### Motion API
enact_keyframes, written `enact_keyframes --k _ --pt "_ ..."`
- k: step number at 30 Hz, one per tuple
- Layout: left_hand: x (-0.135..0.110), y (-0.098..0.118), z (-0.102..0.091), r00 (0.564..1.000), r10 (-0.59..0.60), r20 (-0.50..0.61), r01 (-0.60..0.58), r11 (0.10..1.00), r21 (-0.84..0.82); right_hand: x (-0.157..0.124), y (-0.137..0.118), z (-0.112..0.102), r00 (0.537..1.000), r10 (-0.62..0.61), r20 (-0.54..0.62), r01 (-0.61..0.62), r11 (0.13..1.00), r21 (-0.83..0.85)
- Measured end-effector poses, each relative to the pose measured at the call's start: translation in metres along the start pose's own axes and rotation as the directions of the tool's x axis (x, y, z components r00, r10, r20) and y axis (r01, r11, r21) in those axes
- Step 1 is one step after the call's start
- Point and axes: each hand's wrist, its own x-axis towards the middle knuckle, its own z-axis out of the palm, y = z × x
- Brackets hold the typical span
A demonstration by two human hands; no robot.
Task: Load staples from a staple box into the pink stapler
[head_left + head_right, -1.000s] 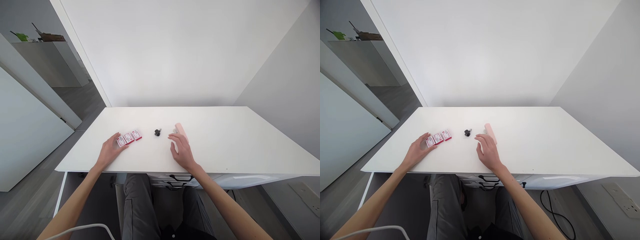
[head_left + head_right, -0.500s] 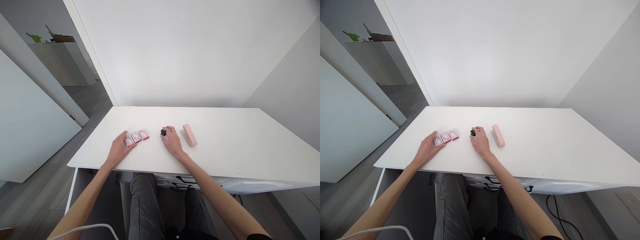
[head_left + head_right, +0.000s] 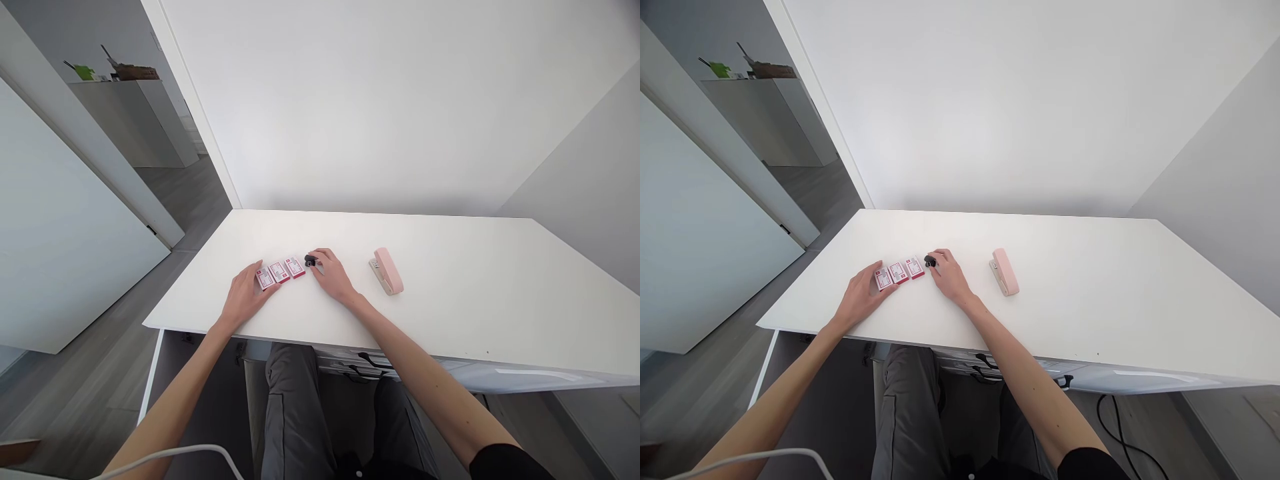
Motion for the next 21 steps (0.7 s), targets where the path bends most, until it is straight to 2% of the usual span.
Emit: enact_keyframes --k 6,15,21 --pt "0.001 -0.007 0.005 0.999 0.044 -0.021 -0.044 0.999 -0.006 0.006 -0.001 0.008 0.987 -0.109 0.121 0.112 0.993 -0.02" --pt "0.0 -0.007 0.005 0.998 0.058 -0.037 -0.059 0.998 -0.018 0.022 -0.016 0.027 0.961 -0.1 0.26 0.117 0.992 -0.053" --pt "0.001 -0.01 0.006 0.997 0.012 -0.073 -0.015 0.999 -0.031 0.038 -0.019 0.042 0.955 -0.097 0.281 0.123 0.989 -0.077"
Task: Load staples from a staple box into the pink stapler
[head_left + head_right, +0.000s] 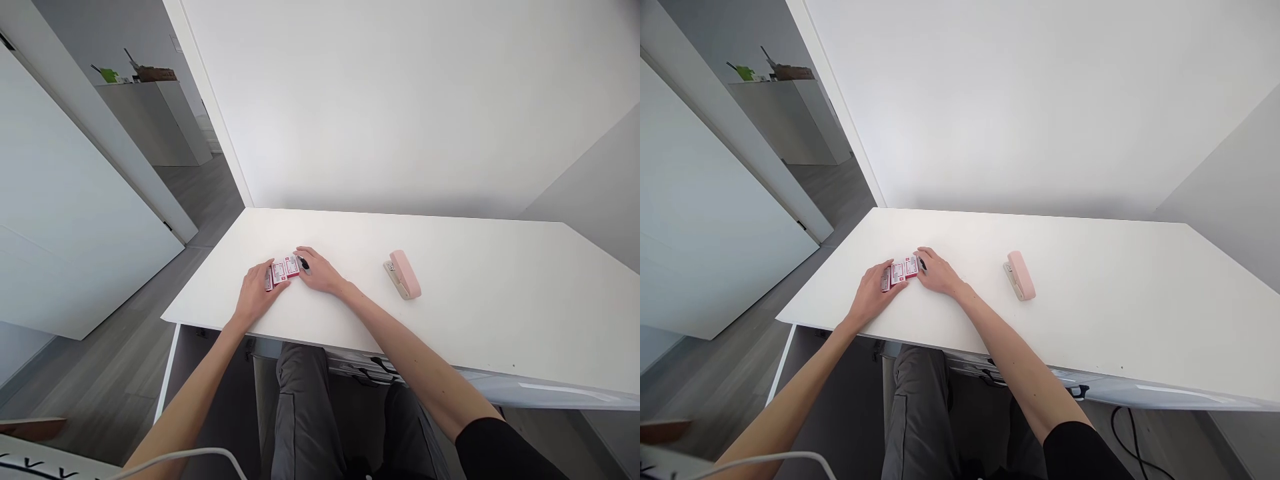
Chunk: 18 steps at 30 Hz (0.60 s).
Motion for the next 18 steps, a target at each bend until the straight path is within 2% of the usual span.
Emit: enact_keyframes --k 4,8,14,18 --pt "0.001 0.0 0.0 1.0 -0.005 -0.005 0.005 1.0 -0.005 0.006 0.003 0.004 1.0 -0.014 -0.011 0.014 1.0 0.0" --pt "0.001 0.0 0.0 1.0 -0.002 0.0 0.002 1.0 -0.015 -0.002 0.0 0.003 0.999 0.009 -0.04 -0.009 1.0 0.007" --pt "0.0 0.002 -0.001 1.0 -0.007 0.023 0.008 0.999 -0.034 -0.024 -0.003 0.003 0.981 0.072 -0.178 -0.081 0.996 -0.047" --pt "-0.001 0.004 -0.003 0.997 -0.046 0.067 0.05 0.996 -0.068 -0.023 0.002 0.005 0.97 0.102 -0.219 -0.118 0.991 -0.06"
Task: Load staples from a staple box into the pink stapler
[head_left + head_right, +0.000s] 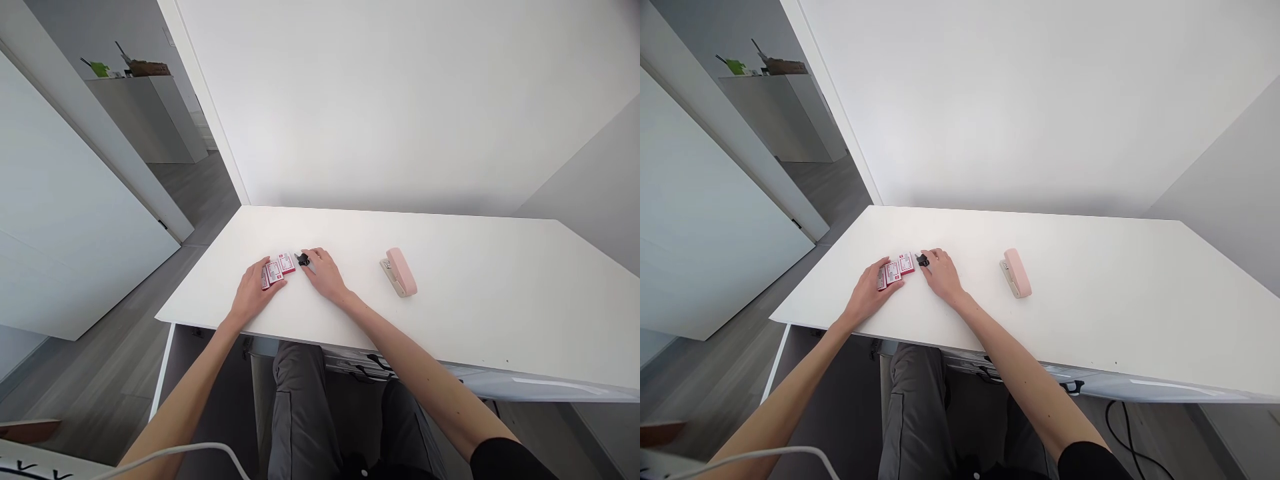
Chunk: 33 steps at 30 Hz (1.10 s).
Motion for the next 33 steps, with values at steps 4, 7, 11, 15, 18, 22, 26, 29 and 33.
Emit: enact_keyframes --k 4,7,11,15,18,22,26,29,33 --pt "0.001 0.001 0.0 0.999 -0.047 -0.002 0.047 0.999 -0.02 0.015 0.002 0.009 1.0 0.004 0.01 -0.004 1.0 0.003" --pt "0.002 0.001 0.001 0.998 -0.068 -0.007 0.067 0.997 -0.038 0.026 0.002 0.015 1.0 0.017 0.019 -0.017 1.0 0.016" --pt "0.002 0.0 0.001 0.998 -0.07 -0.006 0.07 0.997 -0.038 0.028 0.001 0.014 0.999 0.017 0.048 -0.02 0.998 0.06" --pt "0.0 0.002 0.0 0.998 -0.065 -0.013 0.065 0.998 -0.013 0.0 0.002 -0.005 0.998 0.025 0.059 -0.035 0.986 0.163" --pt "-0.001 0.005 -0.001 0.997 -0.07 -0.018 0.07 0.997 0.012 -0.038 0.0 -0.036 1.0 0.016 0.021 -0.019 0.987 0.162" --pt "-0.002 0.006 -0.002 0.999 -0.01 -0.05 0.014 0.998 0.065 -0.094 -0.006 -0.095 0.99 -0.11 -0.084 0.112 0.993 0.029" --pt "-0.007 0.011 -0.001 0.976 0.183 -0.123 -0.161 0.973 0.165 -0.13 0.005 -0.147 0.932 -0.134 -0.338 0.066 0.977 -0.205" --pt "-0.013 0.02 -0.001 0.956 0.265 -0.126 -0.234 0.948 0.215 -0.141 0.026 -0.169 0.885 0.002 -0.466 -0.138 0.956 -0.258" --pt "-0.02 0.034 0.0 0.94 0.322 -0.114 -0.289 0.928 0.236 -0.14 0.049 -0.177 0.871 0.249 -0.424 -0.331 0.935 -0.13"
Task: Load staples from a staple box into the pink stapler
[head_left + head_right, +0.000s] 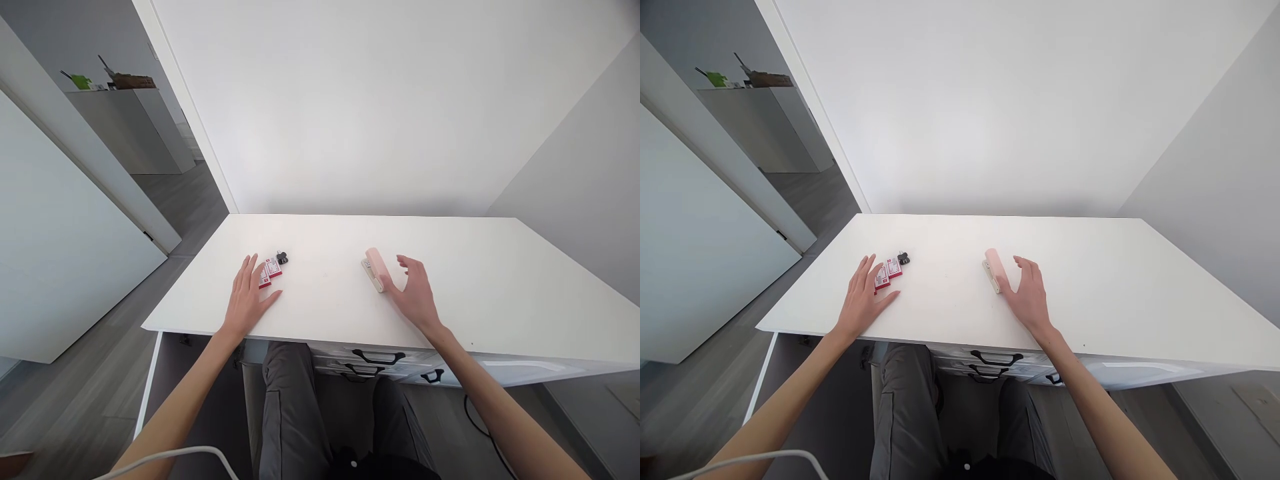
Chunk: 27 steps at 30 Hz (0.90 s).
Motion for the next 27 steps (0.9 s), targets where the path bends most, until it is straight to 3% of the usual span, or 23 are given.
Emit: enact_keyframes --k 5,9,14,20,27 --pt "-0.004 0.014 0.0 0.999 0.029 0.036 -0.028 0.999 -0.018 0.013 -0.003 0.013 0.987 0.11 0.12 -0.111 0.994 0.007" --pt "-0.002 0.021 0.001 0.995 0.079 0.067 -0.077 0.997 -0.025 0.022 -0.015 0.02 0.979 0.107 0.173 -0.098 0.993 -0.062" --pt "0.01 0.026 0.009 0.986 0.138 0.097 -0.134 0.99 -0.05 0.026 -0.024 0.021 0.962 0.025 0.272 -0.021 1.0 -0.016" --pt "0.023 0.057 0.038 0.976 0.176 0.125 -0.155 0.975 -0.159 0.018 -0.036 0.023 0.876 -0.18 0.447 0.096 0.974 0.204" --pt "0.033 0.098 0.056 0.968 0.216 0.127 -0.148 0.901 -0.407 0.0 -0.042 0.047 0.851 -0.312 0.423 0.182 0.93 0.32"
